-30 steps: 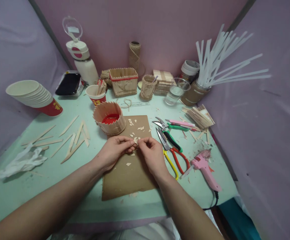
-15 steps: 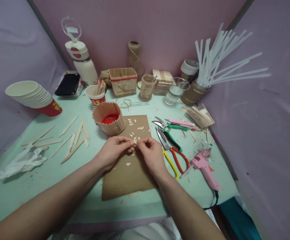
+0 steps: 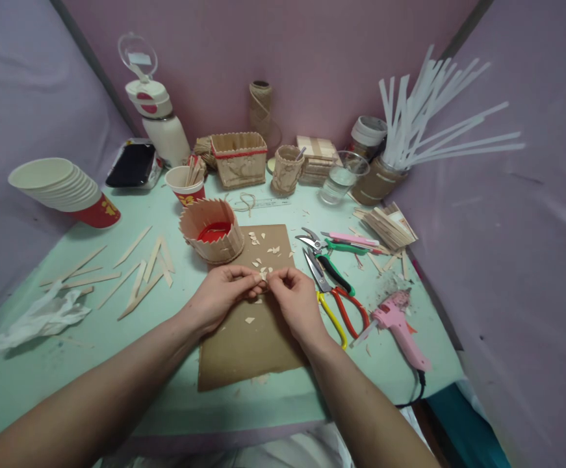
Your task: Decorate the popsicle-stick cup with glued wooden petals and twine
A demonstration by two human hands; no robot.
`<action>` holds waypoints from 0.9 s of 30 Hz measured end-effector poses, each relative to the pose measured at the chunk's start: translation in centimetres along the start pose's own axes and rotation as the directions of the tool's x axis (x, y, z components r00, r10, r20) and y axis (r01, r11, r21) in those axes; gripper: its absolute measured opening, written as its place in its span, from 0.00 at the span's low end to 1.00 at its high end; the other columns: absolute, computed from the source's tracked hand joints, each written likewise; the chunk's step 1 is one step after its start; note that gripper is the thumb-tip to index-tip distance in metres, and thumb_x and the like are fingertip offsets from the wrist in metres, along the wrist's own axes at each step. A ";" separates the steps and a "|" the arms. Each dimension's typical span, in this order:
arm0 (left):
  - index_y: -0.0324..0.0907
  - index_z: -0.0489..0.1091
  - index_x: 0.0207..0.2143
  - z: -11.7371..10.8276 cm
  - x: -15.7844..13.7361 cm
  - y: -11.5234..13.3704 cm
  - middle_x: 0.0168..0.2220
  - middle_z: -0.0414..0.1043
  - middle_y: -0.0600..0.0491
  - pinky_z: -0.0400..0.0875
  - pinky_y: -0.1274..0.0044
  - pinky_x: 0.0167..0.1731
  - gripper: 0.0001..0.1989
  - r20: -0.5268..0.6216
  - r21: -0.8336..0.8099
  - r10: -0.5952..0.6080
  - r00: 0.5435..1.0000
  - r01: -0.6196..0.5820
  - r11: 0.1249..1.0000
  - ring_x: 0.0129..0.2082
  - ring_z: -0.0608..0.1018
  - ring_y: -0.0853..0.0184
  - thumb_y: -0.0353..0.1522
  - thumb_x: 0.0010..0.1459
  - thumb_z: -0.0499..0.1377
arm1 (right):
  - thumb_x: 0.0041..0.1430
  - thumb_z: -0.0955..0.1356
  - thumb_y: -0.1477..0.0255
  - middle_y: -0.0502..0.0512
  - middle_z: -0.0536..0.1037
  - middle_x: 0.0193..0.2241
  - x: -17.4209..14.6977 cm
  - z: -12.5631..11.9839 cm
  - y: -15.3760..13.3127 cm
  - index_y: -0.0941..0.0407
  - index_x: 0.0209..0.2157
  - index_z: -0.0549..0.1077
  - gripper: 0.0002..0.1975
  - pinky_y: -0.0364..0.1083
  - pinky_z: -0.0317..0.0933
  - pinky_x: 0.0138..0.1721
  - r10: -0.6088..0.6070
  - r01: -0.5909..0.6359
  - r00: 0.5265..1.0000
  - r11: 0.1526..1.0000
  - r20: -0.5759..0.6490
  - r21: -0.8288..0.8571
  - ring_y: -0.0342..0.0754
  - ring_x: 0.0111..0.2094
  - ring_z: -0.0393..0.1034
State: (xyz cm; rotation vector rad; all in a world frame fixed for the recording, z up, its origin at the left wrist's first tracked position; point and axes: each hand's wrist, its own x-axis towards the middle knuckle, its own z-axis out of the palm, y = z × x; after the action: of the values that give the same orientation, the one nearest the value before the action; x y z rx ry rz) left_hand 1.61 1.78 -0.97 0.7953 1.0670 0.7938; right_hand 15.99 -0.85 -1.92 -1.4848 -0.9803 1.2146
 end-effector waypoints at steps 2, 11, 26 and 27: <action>0.35 0.77 0.27 0.0 0.0 -0.1 0.27 0.77 0.49 0.67 0.78 0.30 0.09 0.002 -0.015 -0.001 1.000 0.001 1.000 0.26 0.73 0.72 0.34 0.46 0.68 | 0.50 0.72 0.64 0.45 0.68 0.17 0.0 0.1 -0.1 0.56 0.23 0.72 0.11 0.42 0.51 0.26 0.003 -0.003 1.000 1.000 0.005 0.023 0.40 0.21 0.57; 0.35 0.77 0.29 -0.1 0.0 0.0 0.30 0.78 0.48 0.67 0.79 0.32 0.11 0.013 -0.029 -0.020 1.000 0.020 0.999 0.27 0.74 0.73 0.35 0.46 0.68 | 0.50 0.70 0.64 0.47 0.70 0.20 0.0 0.3 -0.4 0.56 0.24 0.72 0.10 0.42 0.52 0.25 0.015 -0.015 1.000 0.996 0.002 0.088 0.40 0.22 0.58; 0.35 0.76 0.28 0.0 -0.2 0.1 0.27 0.76 0.50 0.67 0.78 0.32 0.11 0.003 0.011 0.008 1.000 -0.008 1.000 0.26 0.73 0.72 0.35 0.45 0.69 | 0.48 0.72 0.62 0.44 0.66 0.15 0.0 0.2 -0.3 0.56 0.21 0.72 0.13 0.42 0.52 0.25 -0.009 0.009 1.000 1.000 -0.007 0.019 0.41 0.20 0.56; 0.35 0.76 0.28 0.1 -0.2 0.1 0.26 0.76 0.50 0.67 0.78 0.31 0.11 0.002 0.014 0.011 1.000 -0.011 1.000 0.26 0.73 0.72 0.35 0.45 0.68 | 0.48 0.72 0.62 0.44 0.66 0.15 0.0 0.1 -0.3 0.56 0.21 0.72 0.13 0.42 0.52 0.26 -0.010 0.010 1.000 1.000 -0.006 0.016 0.41 0.20 0.56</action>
State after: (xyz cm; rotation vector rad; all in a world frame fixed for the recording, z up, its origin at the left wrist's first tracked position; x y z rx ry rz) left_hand 1.61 1.61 -0.78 0.8144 1.0683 0.7958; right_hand 15.84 -0.80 -1.63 -1.4684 -0.9709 1.2082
